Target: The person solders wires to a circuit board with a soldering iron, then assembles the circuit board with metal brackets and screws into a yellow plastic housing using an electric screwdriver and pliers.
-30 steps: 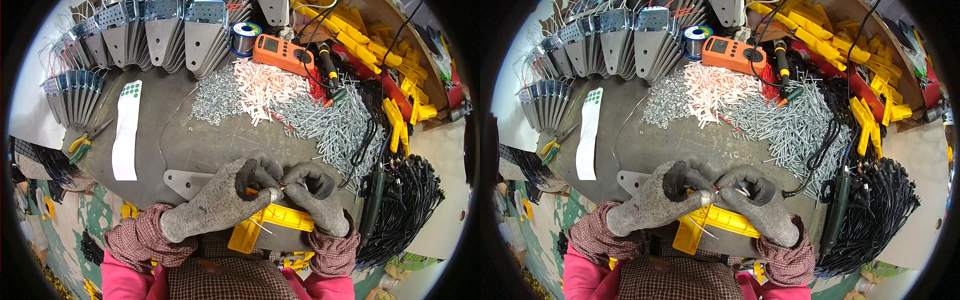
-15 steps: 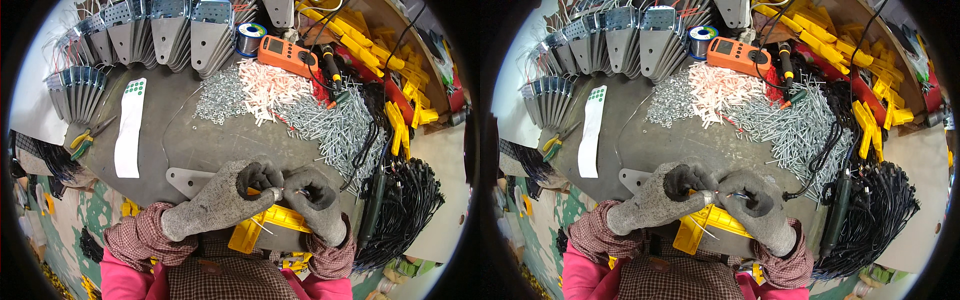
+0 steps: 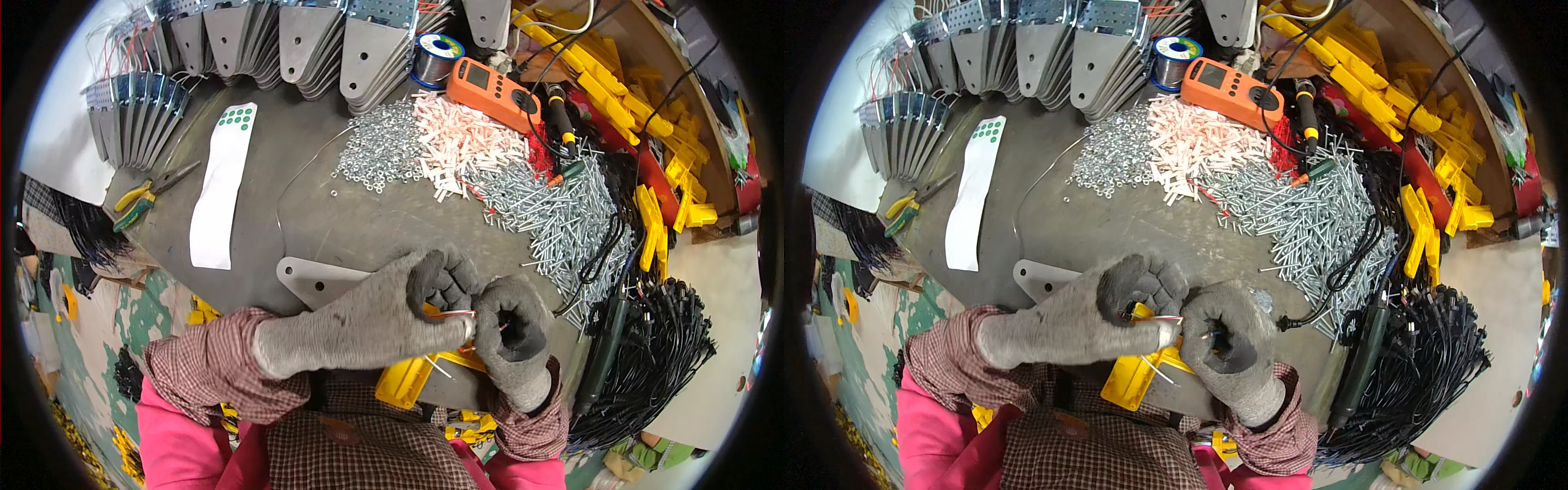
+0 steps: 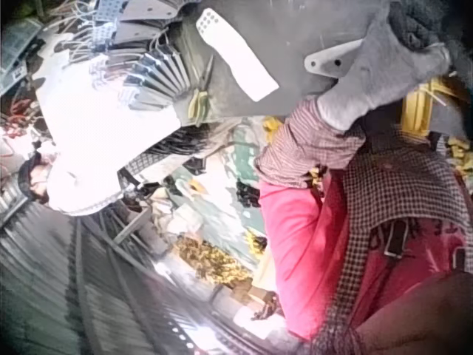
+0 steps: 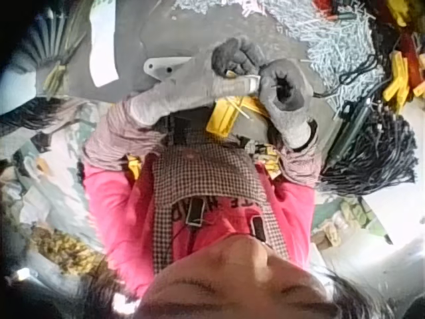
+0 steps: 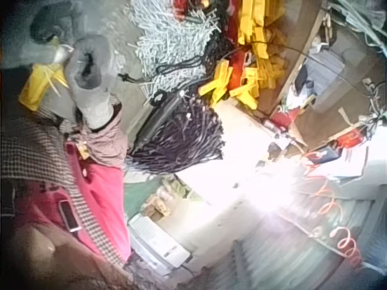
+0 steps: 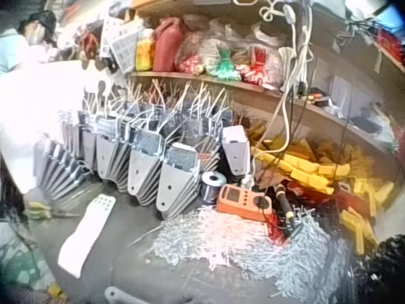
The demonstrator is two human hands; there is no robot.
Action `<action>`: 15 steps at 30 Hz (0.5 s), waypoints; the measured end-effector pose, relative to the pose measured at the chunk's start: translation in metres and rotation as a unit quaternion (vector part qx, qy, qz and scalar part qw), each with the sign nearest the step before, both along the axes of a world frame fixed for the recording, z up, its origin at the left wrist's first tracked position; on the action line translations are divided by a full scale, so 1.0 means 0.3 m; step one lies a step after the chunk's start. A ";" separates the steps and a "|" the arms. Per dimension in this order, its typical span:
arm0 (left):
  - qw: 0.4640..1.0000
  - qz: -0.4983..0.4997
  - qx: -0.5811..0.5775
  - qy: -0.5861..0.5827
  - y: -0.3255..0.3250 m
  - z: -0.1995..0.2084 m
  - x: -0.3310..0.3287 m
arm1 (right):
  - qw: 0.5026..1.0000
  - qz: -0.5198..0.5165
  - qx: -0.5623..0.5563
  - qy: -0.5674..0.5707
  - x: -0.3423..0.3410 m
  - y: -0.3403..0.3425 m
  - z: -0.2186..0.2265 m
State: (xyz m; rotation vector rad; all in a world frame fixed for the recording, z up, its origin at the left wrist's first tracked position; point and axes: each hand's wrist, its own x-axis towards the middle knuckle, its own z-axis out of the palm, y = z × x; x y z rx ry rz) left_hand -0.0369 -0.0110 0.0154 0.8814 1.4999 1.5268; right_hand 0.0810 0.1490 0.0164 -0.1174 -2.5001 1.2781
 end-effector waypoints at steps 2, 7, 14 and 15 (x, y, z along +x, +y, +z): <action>0.994 0.010 -0.020 -0.107 0.000 -0.017 0.001 | 0.999 0.013 -0.039 -0.016 0.000 0.004 -0.008; 0.893 0.010 0.031 0.448 -0.011 -0.016 0.001 | 0.972 -0.008 -0.212 -0.102 0.027 0.004 -0.011; 0.990 0.023 0.022 0.136 -0.017 -0.020 -0.002 | 0.989 0.019 0.142 0.034 0.026 -0.012 0.028; 0.990 0.016 0.020 0.136 -0.003 0.003 -0.003 | 0.987 -0.011 0.156 0.025 0.035 -0.018 0.023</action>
